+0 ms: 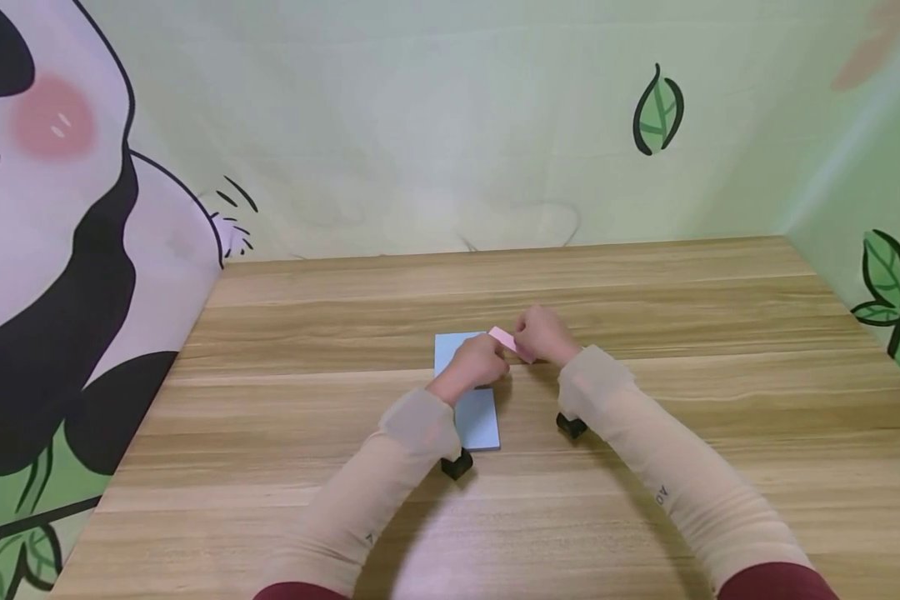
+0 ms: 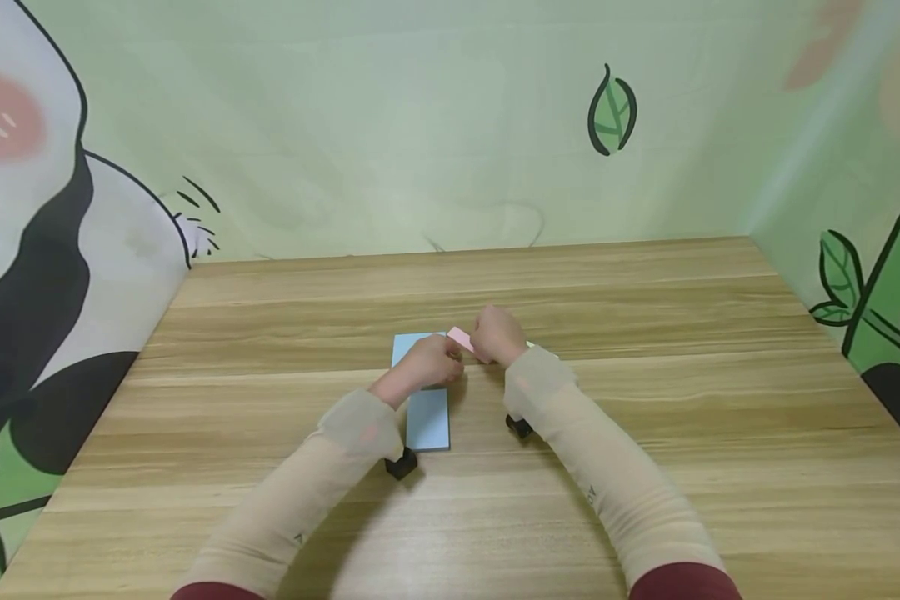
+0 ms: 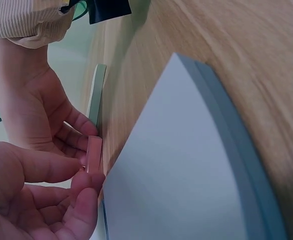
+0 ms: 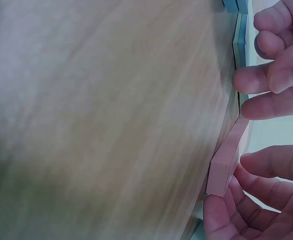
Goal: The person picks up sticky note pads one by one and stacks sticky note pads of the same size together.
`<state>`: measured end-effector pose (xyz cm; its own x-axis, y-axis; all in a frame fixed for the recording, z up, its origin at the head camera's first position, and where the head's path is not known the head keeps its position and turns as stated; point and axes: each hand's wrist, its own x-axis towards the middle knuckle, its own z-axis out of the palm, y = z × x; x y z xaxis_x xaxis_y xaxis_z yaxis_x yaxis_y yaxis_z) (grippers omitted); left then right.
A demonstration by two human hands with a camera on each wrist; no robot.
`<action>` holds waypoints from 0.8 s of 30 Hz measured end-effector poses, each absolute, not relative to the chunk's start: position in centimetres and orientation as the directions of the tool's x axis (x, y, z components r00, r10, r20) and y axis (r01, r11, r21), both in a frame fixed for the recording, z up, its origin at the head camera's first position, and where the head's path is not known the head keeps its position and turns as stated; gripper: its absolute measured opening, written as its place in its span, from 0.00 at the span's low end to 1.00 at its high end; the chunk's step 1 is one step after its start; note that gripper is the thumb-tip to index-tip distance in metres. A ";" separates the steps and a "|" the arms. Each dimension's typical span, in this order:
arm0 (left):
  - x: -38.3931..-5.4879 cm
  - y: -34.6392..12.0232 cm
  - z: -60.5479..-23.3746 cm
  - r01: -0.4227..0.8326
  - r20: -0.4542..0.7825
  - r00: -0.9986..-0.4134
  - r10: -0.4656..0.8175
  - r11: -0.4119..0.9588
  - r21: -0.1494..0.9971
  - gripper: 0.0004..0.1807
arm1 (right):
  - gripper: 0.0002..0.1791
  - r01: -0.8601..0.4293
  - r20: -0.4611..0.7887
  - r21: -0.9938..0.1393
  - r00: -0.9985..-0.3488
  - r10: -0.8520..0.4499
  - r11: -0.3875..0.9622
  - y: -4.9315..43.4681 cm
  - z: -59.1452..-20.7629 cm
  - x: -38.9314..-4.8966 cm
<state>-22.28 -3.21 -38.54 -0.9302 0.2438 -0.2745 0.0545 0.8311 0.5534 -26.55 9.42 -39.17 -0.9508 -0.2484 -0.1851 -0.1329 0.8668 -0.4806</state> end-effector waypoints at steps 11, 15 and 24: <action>-22.6 -2.9 -39.2 0.044 -0.292 -0.919 0.265 0.804 0.593 0.03 | 0.10 -0.135 -0.187 -0.491 -0.949 -0.255 0.861 9.5 -39.4 -26.6; -22.8 -2.9 -39.5 0.056 -0.287 -0.918 0.272 0.808 0.587 0.03 | 0.08 -0.124 -0.190 -0.508 -0.949 -0.251 0.853 9.5 -39.4 -26.5; -22.7 -2.7 -39.4 0.085 -0.275 -0.917 0.289 0.815 0.573 0.07 | 0.10 -0.118 -0.201 -0.529 -0.945 -0.259 0.841 9.6 -39.5 -26.5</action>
<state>-22.67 -2.70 -39.41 -0.9170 0.2892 -0.2749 0.0854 0.8153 0.5727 -26.46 9.56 -39.50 -0.9447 -0.2593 -0.2010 -0.1182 0.8406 -0.5286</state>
